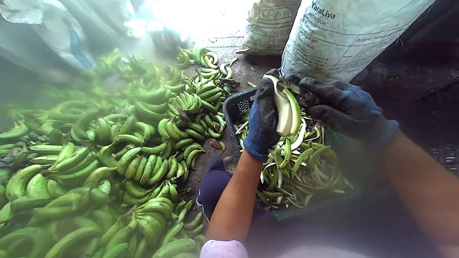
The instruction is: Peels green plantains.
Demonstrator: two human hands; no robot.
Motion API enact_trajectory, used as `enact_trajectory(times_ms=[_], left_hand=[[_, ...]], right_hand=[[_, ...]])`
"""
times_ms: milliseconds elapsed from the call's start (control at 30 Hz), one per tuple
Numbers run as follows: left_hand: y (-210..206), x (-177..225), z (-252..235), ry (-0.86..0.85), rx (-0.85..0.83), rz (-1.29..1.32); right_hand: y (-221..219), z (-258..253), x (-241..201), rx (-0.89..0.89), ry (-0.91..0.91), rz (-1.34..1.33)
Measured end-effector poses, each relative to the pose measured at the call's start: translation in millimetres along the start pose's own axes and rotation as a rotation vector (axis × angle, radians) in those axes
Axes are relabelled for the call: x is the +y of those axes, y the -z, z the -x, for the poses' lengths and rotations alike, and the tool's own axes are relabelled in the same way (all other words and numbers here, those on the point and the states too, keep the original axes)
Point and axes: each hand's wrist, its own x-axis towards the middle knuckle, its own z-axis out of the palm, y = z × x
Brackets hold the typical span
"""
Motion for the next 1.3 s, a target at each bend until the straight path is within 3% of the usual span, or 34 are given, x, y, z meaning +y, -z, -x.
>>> enact_trajectory(times_ms=[100, 233, 300, 367, 533, 700, 800, 900, 967, 1100, 1200, 1233, 1300], left_hand=[[1.1, 7.7, 8.2, 0.169, -0.067, -0.261], [-4.3, 11.3, 16.3, 0.318, -0.279, -0.510], [-3.4, 1.5, 14.1, 0.353, -0.249, -0.495], [3.2, -6.5, 8.9, 0.361, -0.139, -0.292], [9.4, -2.9, 4.3, 0.373, 0.081, 0.327], [10.0, -2.3, -2.5, 0.347, 0.150, 0.544], [7.0, 0.8, 1.7, 0.216, 0.049, 0.416], [-0.9, 6.0, 7.4, 0.049, 0.009, 0.112], [1.5, 3.2, 11.0, 0.003, -0.029, -0.081], [-3.5, 2.4, 10.9, 0.154, 0.020, -0.289], [-5.2, 0.3, 14.1, 0.245, -0.088, -0.408], [-3.6, -0.8, 14.5, 0.283, -0.112, -0.415], [0.0, -4.7, 9.4, 0.361, -0.075, -0.261]], right_hand=[[-1.4, 1.5, 8.0, -0.020, -0.002, 0.021], [-11.2, 10.0, 47.3, -0.119, -0.378, -0.052], [-10.7, 9.1, 43.7, -0.119, -0.425, -0.076], [-7.8, 5.4, 21.7, -0.121, -0.347, -0.038], [-17.3, 10.0, 2.4, -0.033, 0.163, 0.253], [-13.0, 7.5, -1.0, 0.063, 0.259, 0.360], [-7.7, 5.5, -4.4, -0.023, 0.120, 0.310], [-5.6, 2.6, -7.8, -0.097, -0.076, 0.216], [-5.1, 3.3, -4.9, -0.092, -0.100, 0.194], [-8.4, 2.0, -2.7, -0.098, -0.158, 0.154], [-11.0, 3.5, 10.7, -0.141, -0.483, -0.010], [-12.9, 5.6, 18.9, -0.121, -0.579, -0.082], [-10.0, 9.1, 25.8, -0.111, -0.577, -0.115]])
